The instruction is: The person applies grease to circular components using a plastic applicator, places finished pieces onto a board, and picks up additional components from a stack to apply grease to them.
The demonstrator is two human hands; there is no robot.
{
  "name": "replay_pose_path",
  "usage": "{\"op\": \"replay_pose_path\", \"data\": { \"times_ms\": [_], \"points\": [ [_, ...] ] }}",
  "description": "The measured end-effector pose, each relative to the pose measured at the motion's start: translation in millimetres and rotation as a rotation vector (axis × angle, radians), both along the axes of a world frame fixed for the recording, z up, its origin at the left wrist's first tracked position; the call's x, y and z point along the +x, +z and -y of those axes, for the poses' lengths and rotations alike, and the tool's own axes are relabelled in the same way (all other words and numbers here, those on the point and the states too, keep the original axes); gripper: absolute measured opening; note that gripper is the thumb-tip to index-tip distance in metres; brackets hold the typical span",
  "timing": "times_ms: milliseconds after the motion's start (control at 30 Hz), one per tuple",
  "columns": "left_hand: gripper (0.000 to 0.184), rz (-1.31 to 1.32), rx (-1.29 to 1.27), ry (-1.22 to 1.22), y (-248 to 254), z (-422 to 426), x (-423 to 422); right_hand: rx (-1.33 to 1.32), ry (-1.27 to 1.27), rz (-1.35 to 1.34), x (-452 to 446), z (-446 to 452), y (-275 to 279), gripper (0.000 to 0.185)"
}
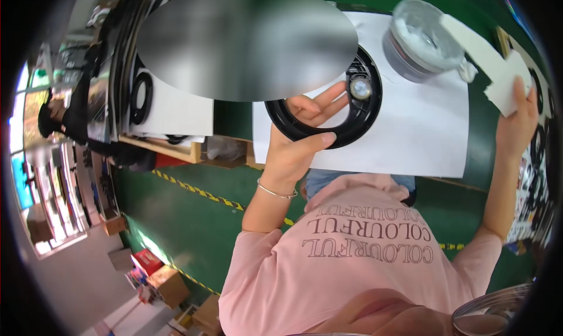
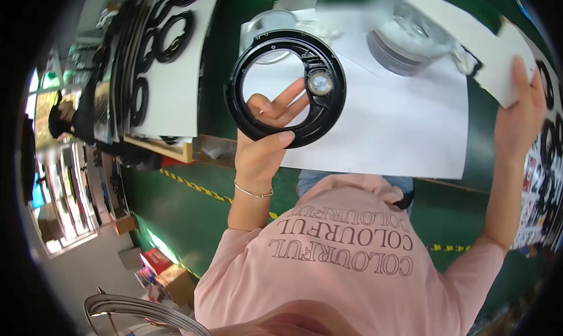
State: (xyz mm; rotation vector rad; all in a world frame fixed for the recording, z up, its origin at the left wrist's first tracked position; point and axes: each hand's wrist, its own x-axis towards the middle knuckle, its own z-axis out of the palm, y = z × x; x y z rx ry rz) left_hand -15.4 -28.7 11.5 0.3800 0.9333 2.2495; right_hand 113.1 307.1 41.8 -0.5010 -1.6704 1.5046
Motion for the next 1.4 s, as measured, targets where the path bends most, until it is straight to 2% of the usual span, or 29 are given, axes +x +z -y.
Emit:
{"op": "replay_pose_path", "data": {
  "times_ms": [133, 200, 233, 400, 467, 533, 600, 633, 667, 700, 733, 800, 833, 933, 1033, 1133, 1267, 1300, 1400],
  "points": [
    [0.034, -0.153, 0.065, 0.035, 4.2, 10.9, -6.3, -0.174, -0.143, -0.215, -7.0, -29.1, -0.8, 0.030],
    [0.030, -0.193, 0.064, 0.065, 6.8, 16.9, -9.4, -0.243, -0.135, -0.274, -14.5, -35.6, -1.1, 0.030],
    [0.030, -0.200, 0.046, 0.074, 8.2, 19.7, -11.2, -0.215, -0.152, -0.310, -15.4, -42.6, -7.3, 0.029],
    [0.030, -0.242, -0.007, 0.154, 10.4, 26.3, -19.3, -0.104, -0.124, -0.281, -23.3, -56.7, -11.7, 0.029],
    [0.031, -0.224, -0.059, 0.169, 10.7, 28.7, -21.3, -0.289, 0.019, -0.263, -19.3, -78.0, -24.8, 0.031],
    [0.037, -0.286, -0.056, 0.177, 10.5, 29.8, -23.3, -0.235, -0.011, -0.241, -27.4, -73.1, -25.5, 0.033],
    [0.048, -0.196, -0.109, 0.162, 15.1, 29.3, -20.7, -0.281, 0.025, -0.253, -25.2, -83.2, -33.8, 0.035],
    [0.059, -0.196, -0.130, 0.144, 14.7, 30.4, -19.0, -0.401, 0.069, -0.247, -21.5, -103.6, -51.3, 0.033],
    [0.065, -0.187, -0.139, 0.112, 17.0, 29.3, -16.4, -0.508, 0.091, -0.248, -19.0, -124.7, -68.7, 0.031],
    [0.069, -0.208, -0.155, 0.082, 11.6, 27.6, -11.9, -0.595, 0.219, -0.286, -23.8, -126.8, -75.5, 0.034],
    [0.072, -0.184, -0.170, 0.012, 9.1, 25.2, -8.4, -0.627, 0.235, -0.343, -38.4, -96.8, -61.5, 0.034],
    [0.071, -0.161, -0.278, -0.114, 13.8, 12.7, 3.0, -0.723, 0.286, -0.502, -44.5, -101.8, -78.3, 0.028],
    [0.068, -0.197, -0.330, -0.165, 11.4, 4.8, 8.9, -0.760, 0.232, -0.533, -43.8, -101.9, -84.1, 0.027],
    [0.061, -0.133, -0.364, -0.287, 9.9, -16.5, 20.8, -0.701, 0.079, -0.487, -38.5, -84.9, -77.9, 0.029],
    [0.053, -0.090, -0.268, -0.489, 14.1, -53.0, 30.1, -0.674, 0.217, -0.456, -30.4, -86.1, -95.5, 0.034],
    [0.050, -0.110, -0.320, -0.698, 24.3, -103.6, 49.3, -0.748, 0.267, -0.429, -24.4, -83.4, -93.3, 0.037],
    [0.053, 0.017, -0.218, -0.910, 32.1, -181.6, 83.2, -0.751, 0.335, -0.485, -24.9, -84.4, -96.0, 0.038],
    [0.053, 0.056, -0.216, -0.954, 35.1, -203.5, 95.4, -0.704, 0.423, -0.509, -25.3, -89.2, -100.5, 0.038],
    [0.054, 0.058, -0.209, -1.091, 42.1, -272.7, 139.7, -0.736, 0.379, -0.495, -24.5, -86.6, -95.4, 0.036]
  ]
}}
